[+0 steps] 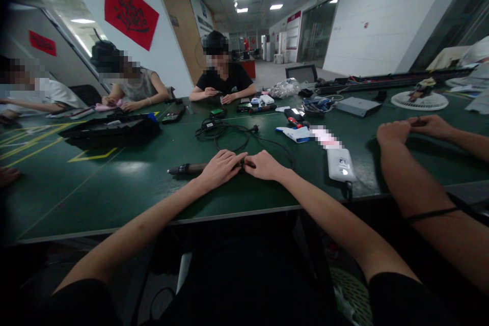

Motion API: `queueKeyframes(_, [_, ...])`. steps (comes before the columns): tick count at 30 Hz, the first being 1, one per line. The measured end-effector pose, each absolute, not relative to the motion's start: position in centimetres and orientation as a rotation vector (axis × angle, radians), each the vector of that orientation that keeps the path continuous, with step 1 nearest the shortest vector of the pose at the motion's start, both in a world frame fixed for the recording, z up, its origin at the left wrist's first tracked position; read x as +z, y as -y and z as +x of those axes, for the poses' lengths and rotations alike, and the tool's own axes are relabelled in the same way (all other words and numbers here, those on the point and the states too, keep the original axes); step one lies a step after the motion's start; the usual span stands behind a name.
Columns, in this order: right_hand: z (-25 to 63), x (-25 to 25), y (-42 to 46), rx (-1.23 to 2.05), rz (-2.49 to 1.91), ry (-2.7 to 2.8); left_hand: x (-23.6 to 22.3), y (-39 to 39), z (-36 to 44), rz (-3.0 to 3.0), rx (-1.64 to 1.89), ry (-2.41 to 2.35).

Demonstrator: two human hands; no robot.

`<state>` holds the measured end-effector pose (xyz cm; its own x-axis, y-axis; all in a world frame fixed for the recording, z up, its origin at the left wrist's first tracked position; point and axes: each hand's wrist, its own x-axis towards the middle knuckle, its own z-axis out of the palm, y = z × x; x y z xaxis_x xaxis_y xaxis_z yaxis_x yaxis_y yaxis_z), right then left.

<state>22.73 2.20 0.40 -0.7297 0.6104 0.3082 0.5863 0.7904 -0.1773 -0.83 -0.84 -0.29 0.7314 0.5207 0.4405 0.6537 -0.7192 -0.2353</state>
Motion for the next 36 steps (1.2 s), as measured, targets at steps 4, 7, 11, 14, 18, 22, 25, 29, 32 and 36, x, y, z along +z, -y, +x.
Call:
queueKeyframes(4, [22.71,0.29,-2.24,0.070,-0.921,2.622,-0.42,0.69,-0.94,-2.576,-0.474,0.873])
queueKeyframes(7, [22.73,0.26,-2.26,0.065,-0.920,2.620,-0.47,0.63,-0.96,-2.583,-0.472,0.873])
queueKeyframes(11, [22.81,0.12,-2.41,0.095,-0.899,2.622,-0.35,0.76,-0.92,-2.559,-0.516,0.915])
queueKeyframes(14, [22.82,0.02,-2.48,0.087,-0.891,2.610,-0.17,0.89,-0.97,-2.579,-0.503,0.874])
queueKeyframes(18, [22.80,0.23,-2.28,0.090,-0.899,2.612,-0.16,0.84,-0.96,-2.580,-0.470,0.864])
queueKeyframes(22, [22.80,0.59,-2.01,0.128,-0.919,2.626,-0.30,0.75,-0.82,-2.524,-0.510,0.928])
queueKeyframes(25, [22.77,0.60,-1.99,0.123,-0.927,2.626,-0.23,0.80,-0.84,-2.530,-0.508,0.911])
queueKeyframes(29, [22.70,0.42,-2.09,0.097,-0.925,2.623,-0.12,0.80,-1.02,-2.576,-0.449,0.847])
queueKeyframes(32, [22.70,0.43,-2.11,0.109,-0.928,2.626,-0.28,0.68,-1.06,-2.570,-0.453,0.873])
queueKeyframes(36, [22.75,0.56,-2.07,0.140,-0.925,2.629,-0.55,0.52,-1.02,-2.550,-0.501,0.909])
